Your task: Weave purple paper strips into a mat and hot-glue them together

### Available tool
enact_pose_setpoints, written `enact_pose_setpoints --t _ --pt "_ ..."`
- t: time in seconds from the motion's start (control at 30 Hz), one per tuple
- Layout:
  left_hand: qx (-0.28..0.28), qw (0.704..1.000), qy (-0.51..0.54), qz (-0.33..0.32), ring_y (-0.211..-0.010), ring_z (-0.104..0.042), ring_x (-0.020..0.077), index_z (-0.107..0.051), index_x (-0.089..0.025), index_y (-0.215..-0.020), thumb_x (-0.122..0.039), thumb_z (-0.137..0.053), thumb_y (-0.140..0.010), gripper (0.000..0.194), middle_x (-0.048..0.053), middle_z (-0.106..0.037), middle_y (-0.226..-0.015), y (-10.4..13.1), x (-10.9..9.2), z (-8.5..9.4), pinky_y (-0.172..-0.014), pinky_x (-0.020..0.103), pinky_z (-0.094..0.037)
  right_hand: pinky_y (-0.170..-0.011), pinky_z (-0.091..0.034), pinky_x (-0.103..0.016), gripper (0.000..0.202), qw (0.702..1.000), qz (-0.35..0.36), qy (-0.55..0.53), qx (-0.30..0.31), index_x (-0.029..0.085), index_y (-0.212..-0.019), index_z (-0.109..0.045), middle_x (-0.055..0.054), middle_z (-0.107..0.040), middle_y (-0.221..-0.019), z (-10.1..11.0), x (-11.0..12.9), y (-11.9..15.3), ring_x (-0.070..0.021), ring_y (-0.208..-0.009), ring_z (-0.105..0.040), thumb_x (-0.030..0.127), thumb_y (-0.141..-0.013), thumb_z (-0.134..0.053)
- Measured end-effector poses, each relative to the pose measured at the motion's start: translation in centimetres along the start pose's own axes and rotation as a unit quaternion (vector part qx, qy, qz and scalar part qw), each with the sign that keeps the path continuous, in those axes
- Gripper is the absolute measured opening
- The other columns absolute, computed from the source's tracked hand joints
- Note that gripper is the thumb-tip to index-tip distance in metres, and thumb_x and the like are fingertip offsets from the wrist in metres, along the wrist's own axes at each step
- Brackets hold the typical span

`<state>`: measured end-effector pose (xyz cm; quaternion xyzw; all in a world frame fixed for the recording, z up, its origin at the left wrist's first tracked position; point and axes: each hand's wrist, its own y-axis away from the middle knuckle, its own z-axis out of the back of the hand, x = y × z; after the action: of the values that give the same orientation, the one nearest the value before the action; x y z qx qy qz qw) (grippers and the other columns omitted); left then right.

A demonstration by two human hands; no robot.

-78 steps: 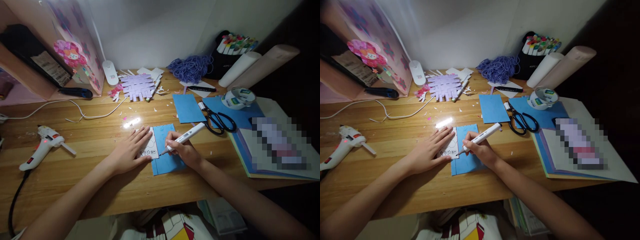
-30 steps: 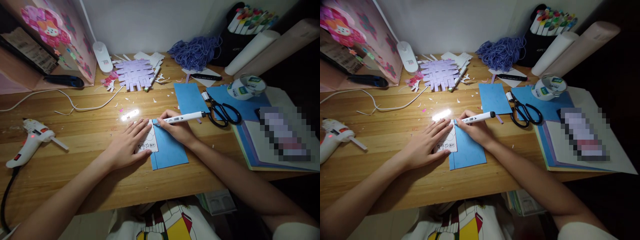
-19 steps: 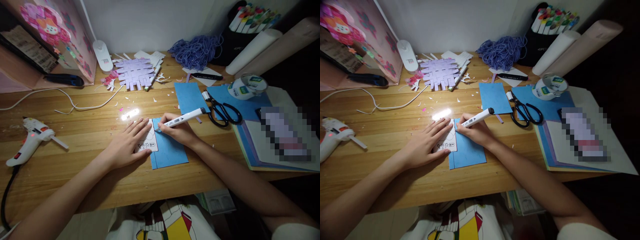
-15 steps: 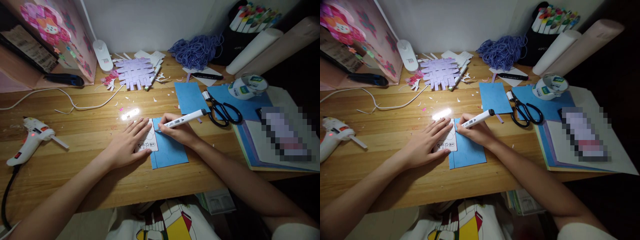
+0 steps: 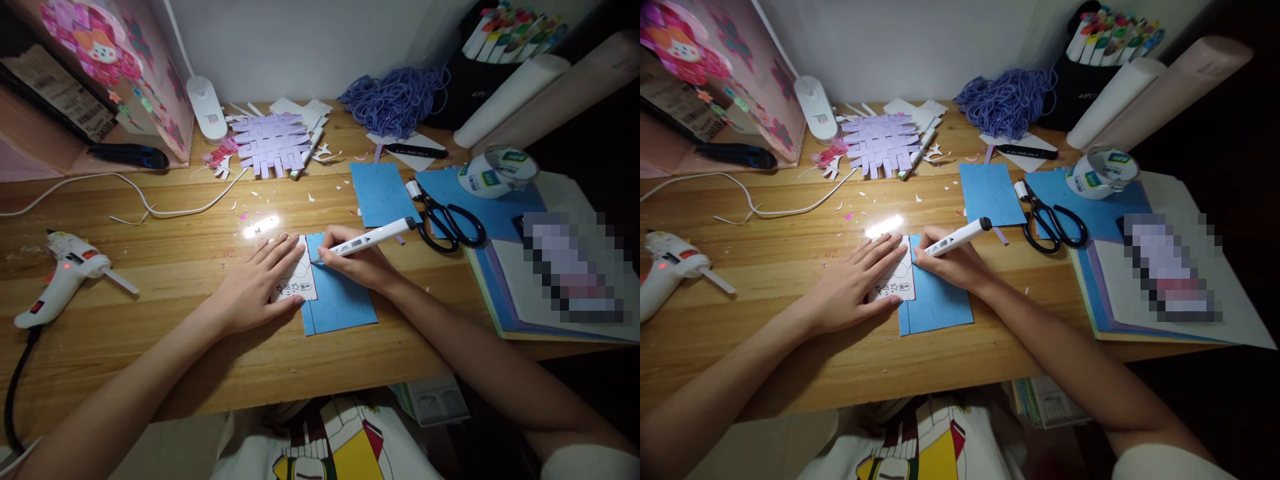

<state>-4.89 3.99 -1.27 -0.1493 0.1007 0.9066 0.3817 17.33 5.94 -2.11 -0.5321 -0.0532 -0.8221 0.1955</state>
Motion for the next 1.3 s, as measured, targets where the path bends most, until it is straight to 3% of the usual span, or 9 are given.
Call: enact_pose_setpoints --t 0.4,0.67,0.8,1.3 --pt "0.003 1.0 0.006 0.005 -0.142 -0.012 0.0256 -0.016 -0.022 -0.148 -0.058 -0.042 -0.088 0.075 0.003 -0.012 -0.155 0.0 0.0 0.0 -0.117 0.042 -0.014 -0.049 -0.029 -0.025 0.023 0.997 -0.014 0.007 0.079 0.019 -0.062 -0.048 0.005 -0.046 -0.056 0.4 -0.1 0.5 -0.0102 -0.053 -0.04 0.028 -0.081 -0.058" --pt "0.004 1.0 -0.012 -0.001 -0.142 -0.011 0.0236 -0.015 -0.021 -0.148 -0.058 -0.04 -0.088 0.074 0.004 -0.012 -0.155 -0.1 0.0 0.0 -0.117 0.042 -0.013 -0.053 -0.031 -0.027 0.024 1.0 -0.01 -0.015 -0.023 0.019 -0.063 -0.048 0.004 -0.045 -0.059 -0.3 -0.2 -0.1 -0.0106 -0.056 -0.041 0.028 -0.083 -0.056" --pt "0.008 1.0 -0.021 0.003 -0.142 -0.01 0.0225 -0.015 -0.02 -0.148 -0.059 -0.04 -0.088 0.075 0.004 -0.012 -0.155 -0.1 -0.1 0.0 -0.117 0.041 -0.012 -0.054 -0.031 -0.027 0.024 0.999 -0.008 -0.018 -0.037 0.019 -0.064 -0.048 0.004 -0.046 -0.061 -0.3 -0.3 -0.2 -0.011 -0.058 -0.042 0.03 -0.084 -0.056" --pt "0.002 1.0 -0.025 -0.003 -0.142 -0.012 0.0246 -0.018 -0.017 -0.147 -0.057 -0.041 -0.089 0.074 0.007 -0.013 -0.155 -0.1 0.0 -0.1 -0.117 0.042 -0.012 -0.044 -0.027 -0.021 0.02 0.991 0.015 0.013 0.132 0.017 -0.062 -0.05 0.006 -0.044 -0.053 0.7 0.3 0.4 -0.0077 -0.048 -0.038 0.024 -0.08 -0.056"
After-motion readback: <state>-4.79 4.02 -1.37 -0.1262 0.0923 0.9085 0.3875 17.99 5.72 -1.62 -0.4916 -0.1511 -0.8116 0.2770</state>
